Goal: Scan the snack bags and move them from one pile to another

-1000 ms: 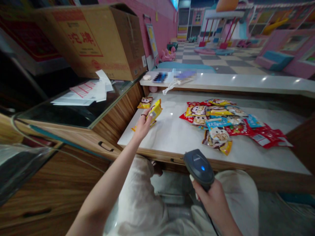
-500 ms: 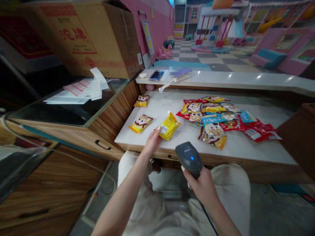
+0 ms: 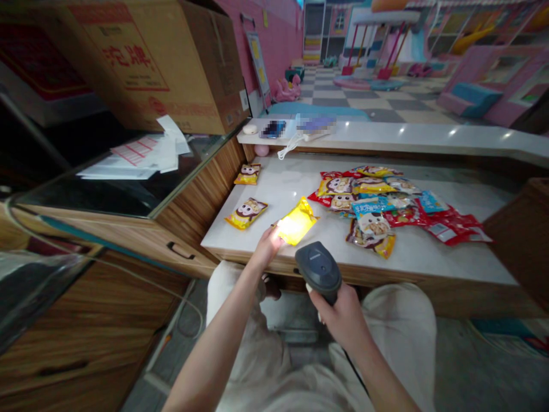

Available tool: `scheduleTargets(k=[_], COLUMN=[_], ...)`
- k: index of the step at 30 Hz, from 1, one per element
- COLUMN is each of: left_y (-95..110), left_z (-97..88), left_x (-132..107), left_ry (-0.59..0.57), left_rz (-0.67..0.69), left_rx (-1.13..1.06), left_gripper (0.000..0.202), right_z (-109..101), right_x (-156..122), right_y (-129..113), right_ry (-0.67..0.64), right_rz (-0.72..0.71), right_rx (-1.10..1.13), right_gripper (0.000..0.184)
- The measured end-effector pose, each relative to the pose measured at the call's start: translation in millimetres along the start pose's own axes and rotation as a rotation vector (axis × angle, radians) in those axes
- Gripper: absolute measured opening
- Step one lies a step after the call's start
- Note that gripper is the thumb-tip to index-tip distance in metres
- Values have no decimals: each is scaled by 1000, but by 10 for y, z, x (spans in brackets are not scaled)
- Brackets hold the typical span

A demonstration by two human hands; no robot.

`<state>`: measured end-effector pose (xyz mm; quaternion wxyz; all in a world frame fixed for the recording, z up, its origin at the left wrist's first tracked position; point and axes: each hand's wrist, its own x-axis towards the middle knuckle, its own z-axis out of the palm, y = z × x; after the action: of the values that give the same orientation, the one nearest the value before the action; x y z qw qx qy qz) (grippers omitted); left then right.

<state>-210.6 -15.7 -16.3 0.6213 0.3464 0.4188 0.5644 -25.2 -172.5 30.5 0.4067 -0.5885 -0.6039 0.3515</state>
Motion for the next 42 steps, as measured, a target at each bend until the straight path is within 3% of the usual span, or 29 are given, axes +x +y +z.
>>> scheduleTargets(k=[11,15,19,25,28,31,34,37,39,42], left_y=[-21,12,98,190,85,-37,-37,73,139,173], left_z=[-34,85,474,1411,1781,1965,1966,1778,1522,938], left_x=[35,61,188,735,1006,1151,1148,993,823,557], left_ry=[-19,-31,-95,-167,-227,-364,-416,-369,-329,-207], left_rz=[12,79,358,764,827,754,743,814,838,813], left_rx=[-74,0,269,687,972,1210,1278,1224,1167,1131], left_gripper=[50,53,53,57,60,71,75,69,64,58], right_z=[-96,-152,-208,-324,-379,-423,-440,-422,-397,-356], right_x=[-45,-130,-212,-230,-224,-224,-226,-230,-234,-235], right_y=[-35,89,213,274,314,355,385,414,431,442], right_ry=[34,70,107,134,170,183,159,152,151,128], right_rz=[-12,26,66,76,82,89,91,87,88,89], right_rx=[9,29,58,53,42,40,44,45,41,29], right_gripper=[19,20,24,27,28,30,33,34,35,36])
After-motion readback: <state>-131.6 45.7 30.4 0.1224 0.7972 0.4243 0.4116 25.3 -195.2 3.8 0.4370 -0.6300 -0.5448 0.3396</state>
